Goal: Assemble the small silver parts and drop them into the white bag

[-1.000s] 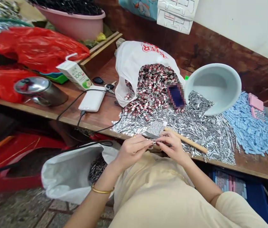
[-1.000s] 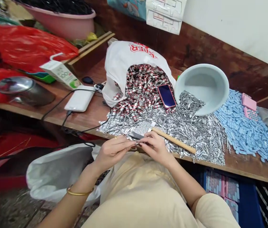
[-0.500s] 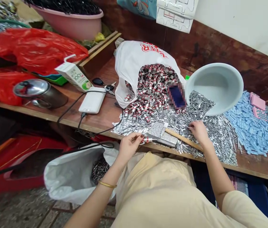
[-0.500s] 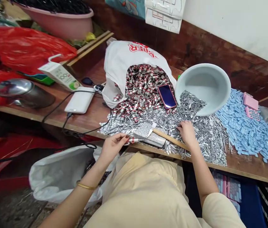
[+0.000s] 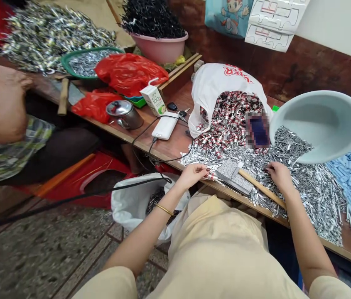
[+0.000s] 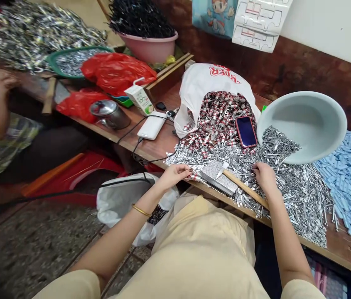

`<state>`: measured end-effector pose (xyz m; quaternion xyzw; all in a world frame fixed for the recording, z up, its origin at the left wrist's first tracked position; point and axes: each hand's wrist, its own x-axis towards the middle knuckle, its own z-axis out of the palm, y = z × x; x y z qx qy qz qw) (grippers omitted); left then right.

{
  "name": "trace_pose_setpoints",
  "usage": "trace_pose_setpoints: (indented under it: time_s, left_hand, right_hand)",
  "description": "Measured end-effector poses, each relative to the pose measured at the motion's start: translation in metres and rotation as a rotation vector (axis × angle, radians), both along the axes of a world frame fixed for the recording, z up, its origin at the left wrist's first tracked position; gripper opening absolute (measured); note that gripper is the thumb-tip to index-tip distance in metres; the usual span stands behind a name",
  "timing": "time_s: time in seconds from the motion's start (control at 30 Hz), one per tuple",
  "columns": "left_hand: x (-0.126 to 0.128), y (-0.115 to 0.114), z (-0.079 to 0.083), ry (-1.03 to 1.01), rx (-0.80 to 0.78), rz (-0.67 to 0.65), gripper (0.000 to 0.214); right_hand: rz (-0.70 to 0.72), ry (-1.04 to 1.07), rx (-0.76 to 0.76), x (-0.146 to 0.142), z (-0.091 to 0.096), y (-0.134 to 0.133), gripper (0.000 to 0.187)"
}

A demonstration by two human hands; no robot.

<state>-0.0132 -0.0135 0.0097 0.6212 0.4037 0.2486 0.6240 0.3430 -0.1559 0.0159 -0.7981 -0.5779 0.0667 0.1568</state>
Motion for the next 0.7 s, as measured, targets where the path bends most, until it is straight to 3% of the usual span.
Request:
trace_pose_setpoints:
  time_s: [0.17,0.33,0.57,0.7]
  left_hand:
    - [-0.001,0.001,-0.003,-0.032,-0.151,-0.003,0.027]
    - [0.001,0.004,-0.007,0.009,-0.176,0.011,0.019]
    - [0.002,0.014,-0.011,0.009,-0.183,-0.080,0.023]
    - [0.005,0.016,-0.009,0.016,-0.212,-0.083,0.022]
  right_hand:
    - [0.020,-0.041,-0.028,0.004,0.000,-0.003,0.016]
    - [-0.142,0.073,0.120,-0.002,0.007,-0.006,0.021]
    - [-0.103,0.961,0.230,-0.050,0.035,-0.002,0.035]
    - [-0.067,1.156,0.237,-0.075,0.043,-0.001,0.031]
